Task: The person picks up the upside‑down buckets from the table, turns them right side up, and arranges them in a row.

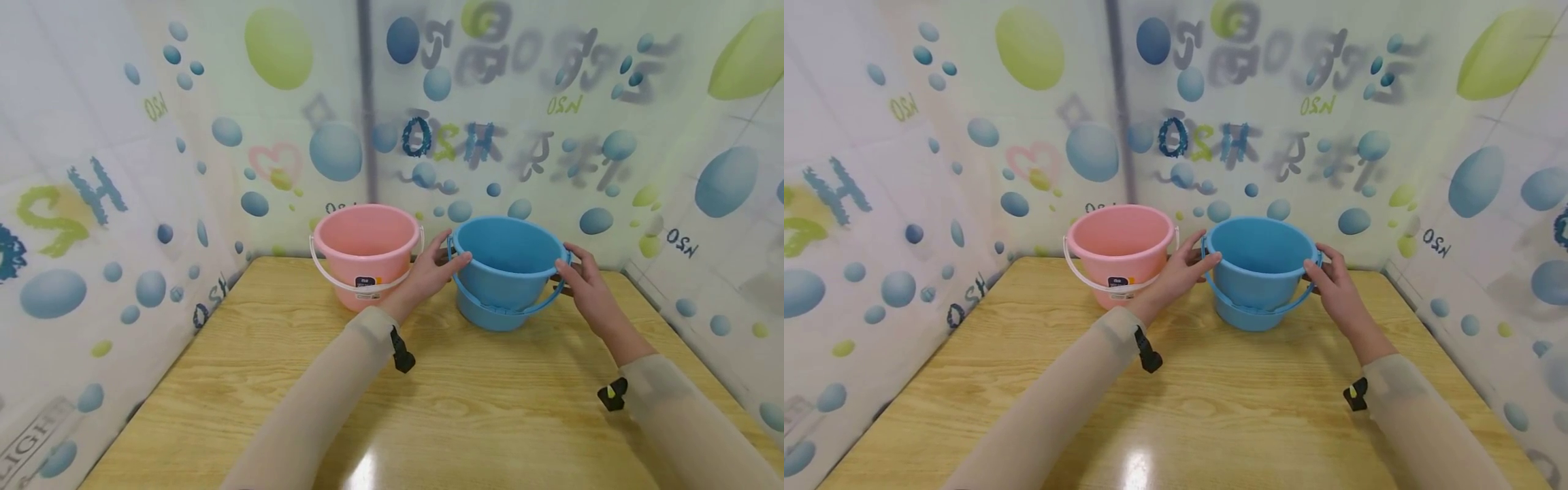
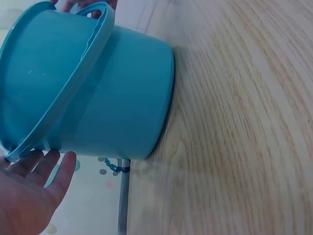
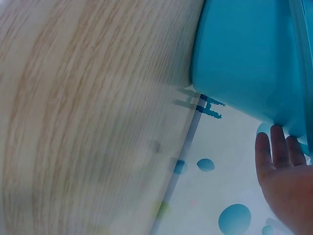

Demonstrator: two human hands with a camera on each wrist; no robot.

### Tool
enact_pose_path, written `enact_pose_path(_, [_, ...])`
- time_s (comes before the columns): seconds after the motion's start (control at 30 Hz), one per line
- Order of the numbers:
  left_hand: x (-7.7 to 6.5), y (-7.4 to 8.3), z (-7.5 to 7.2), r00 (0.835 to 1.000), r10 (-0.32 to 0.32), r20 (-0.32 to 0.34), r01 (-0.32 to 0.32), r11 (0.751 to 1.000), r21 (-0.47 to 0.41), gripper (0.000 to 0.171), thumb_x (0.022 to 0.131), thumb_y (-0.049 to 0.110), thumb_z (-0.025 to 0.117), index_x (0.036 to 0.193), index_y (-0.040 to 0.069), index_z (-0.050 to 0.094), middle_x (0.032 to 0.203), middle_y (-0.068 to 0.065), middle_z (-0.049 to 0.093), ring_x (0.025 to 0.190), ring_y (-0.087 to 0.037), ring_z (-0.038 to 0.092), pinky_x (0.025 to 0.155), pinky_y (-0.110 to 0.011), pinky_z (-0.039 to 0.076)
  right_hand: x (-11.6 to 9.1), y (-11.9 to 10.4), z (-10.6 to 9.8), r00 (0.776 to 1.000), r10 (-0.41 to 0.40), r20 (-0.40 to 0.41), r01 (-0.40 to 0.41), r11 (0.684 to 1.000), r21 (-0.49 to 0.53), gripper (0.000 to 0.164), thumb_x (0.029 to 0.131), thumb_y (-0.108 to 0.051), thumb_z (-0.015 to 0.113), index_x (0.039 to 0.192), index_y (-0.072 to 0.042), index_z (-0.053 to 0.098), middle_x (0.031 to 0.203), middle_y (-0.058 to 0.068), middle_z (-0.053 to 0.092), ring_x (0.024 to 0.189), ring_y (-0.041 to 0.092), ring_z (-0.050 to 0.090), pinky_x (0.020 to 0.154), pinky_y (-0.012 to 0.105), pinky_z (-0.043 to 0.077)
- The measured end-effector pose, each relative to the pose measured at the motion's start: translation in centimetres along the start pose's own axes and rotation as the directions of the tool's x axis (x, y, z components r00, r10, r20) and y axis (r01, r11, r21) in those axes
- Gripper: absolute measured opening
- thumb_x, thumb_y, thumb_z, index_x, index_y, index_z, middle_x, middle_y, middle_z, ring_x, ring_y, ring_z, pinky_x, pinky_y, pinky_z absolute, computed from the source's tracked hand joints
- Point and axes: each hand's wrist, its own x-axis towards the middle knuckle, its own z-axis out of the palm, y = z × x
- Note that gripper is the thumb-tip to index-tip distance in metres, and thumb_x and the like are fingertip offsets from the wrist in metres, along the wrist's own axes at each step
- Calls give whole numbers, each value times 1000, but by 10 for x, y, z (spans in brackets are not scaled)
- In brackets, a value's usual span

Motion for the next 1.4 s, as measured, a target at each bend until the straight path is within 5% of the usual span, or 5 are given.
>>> enact_pose_path(0.43, [5,-1,3,1000,-13,14,13,999,-32,90,105,62,67,177,42,16,173,-11,47,154,-32,54,115,-54,57,5,0,2,999,36,-20,-36,999,9,76,119,-48,37,177,-12,4,166,34,43,133,23,56,110,62,47])
enact_pose_path(0.83, [6,-1,3,999,-16,36,17,999,-33,91,105,67,63,176,47,9,175,-13,44,155,-32,53,115,-53,56,9,1,5,998,50,-26,-49,998,49,77,119,-47,37,177,-13,1,170,37,35,145,50,46,118,75,39])
enact_pose_path(1.13, [9,-3,3,999,-20,42,21,999,-38,92,104,70,62,174,50,7,176,-13,42,156,-34,51,116,-54,55,11,3,4,999,42,-19,-41,999,33,76,120,-47,36,178,-14,0,170,36,35,121,1,55,116,72,40])
enact_pose_path(1.27, [9,-3,4,999,-28,41,29,999,-34,92,103,72,62,174,51,7,176,-14,42,157,-34,50,117,-55,55,12,4,4,999,47,-15,-47,998,36,76,120,-48,34,178,-16,-3,172,36,32,138,29,58,117,74,39])
enact_pose_path(1.4, [9,-3,5,999,-34,39,36,999,-36,92,103,72,61,174,51,7,176,-14,42,157,-34,51,117,-54,55,12,5,4,999,52,-13,-51,997,49,76,120,-48,32,178,-17,-6,174,37,28,152,58,42,120,77,35])
